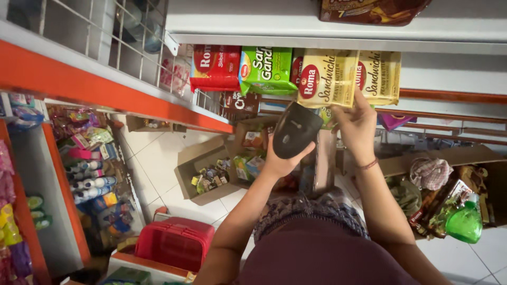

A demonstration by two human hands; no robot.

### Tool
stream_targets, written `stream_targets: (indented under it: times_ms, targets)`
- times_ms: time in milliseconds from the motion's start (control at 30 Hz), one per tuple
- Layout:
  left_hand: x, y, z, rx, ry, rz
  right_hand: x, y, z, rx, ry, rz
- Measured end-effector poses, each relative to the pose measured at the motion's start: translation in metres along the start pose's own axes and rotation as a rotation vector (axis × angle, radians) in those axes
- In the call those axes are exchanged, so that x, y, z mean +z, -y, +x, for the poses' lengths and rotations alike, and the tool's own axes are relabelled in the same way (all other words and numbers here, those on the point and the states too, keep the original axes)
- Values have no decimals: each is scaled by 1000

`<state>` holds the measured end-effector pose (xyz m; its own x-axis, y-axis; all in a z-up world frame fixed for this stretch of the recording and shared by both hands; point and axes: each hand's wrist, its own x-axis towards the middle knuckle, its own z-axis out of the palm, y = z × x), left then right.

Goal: The person scans various snack packages with a handheld barcode scanner and arranges them on retail shelves.

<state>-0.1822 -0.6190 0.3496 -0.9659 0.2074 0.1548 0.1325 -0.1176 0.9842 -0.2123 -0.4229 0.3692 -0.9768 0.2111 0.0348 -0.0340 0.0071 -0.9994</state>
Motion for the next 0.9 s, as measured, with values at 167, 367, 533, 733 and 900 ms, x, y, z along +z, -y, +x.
stream_targets:
  times_ms: [167, 367, 533, 733, 900]
  targets:
    - [-1, -2, 4, -53, 67, -44, 1, 4, 8, 20, 38, -31]
    - [1, -17, 16, 138, 53, 114, 8, 7, 10, 70, 33, -78]
    - [5, -13, 20, 120, 41, 92, 10, 7, 12, 32, 57, -40]
    - [10, -15, 23, 162, 76, 53, 9, 1, 19, 24, 95, 37]
    - [11, -23, 23, 234, 83, 91, 14, -4, 17, 30, 66, 103]
